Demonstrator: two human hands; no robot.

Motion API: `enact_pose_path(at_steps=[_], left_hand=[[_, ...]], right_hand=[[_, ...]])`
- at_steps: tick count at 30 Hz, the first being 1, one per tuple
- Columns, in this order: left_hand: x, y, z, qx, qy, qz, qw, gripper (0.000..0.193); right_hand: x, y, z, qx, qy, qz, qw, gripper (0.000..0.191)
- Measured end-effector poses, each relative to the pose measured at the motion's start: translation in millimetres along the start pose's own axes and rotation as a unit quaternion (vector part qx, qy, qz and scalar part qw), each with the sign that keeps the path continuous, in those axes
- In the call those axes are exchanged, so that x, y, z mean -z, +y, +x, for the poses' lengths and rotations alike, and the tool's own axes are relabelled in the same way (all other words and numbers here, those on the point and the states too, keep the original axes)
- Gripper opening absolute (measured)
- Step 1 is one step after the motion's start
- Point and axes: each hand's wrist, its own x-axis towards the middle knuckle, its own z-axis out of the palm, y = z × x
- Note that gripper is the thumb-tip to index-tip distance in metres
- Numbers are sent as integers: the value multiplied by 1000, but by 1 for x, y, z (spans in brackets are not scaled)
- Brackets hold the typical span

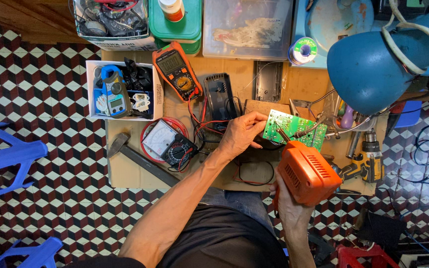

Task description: The person solders components on a green circuit board at a workbench, using a hot air gun and soldering iron on the board's underside. They periodically flip the board, reposition it under the lamp, and handle a power supply module and wires between soldering passes.

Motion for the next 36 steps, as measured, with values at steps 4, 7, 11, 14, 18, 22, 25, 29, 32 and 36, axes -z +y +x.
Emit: enact_pose_path(at_steps=[4,7,11,14,18,22,25,29,32,36], left_hand=[[2,-5,0,9,1,13,1000,25],[4,-9,3,25,-6,-12,1000,29],[14,-4,8,70,-54,-28,996,36],[16,6,6,128,-63,-68,988,43],[10,19,1,152,-38,-50,986,46],[3,22,4,164,-8,-29,986,45],[3,18,7,194,-16,-65,979,41],[4,12,10,186,-26,-67,980,37],[2,11,10,187,-23,-78,979,36],[0,12,8,203,-10,-68,977,35]], right_hand=[[0,2,1,-4,-3,-10,1000,24],[1,3,1,-28,-1,-22,999,22],[1,4,0,-23,1,7,1000,25],[0,6,2,-33,8,-5,999,30],[2,12,3,52,1,19,998,54],[2,23,1,54,0,-11,998,42],[3,28,-1,-35,-2,-71,997,21],[1,23,0,44,2,5,999,47],[1,15,0,96,-10,25,995,59],[-2,9,0,115,-14,26,993,60]])
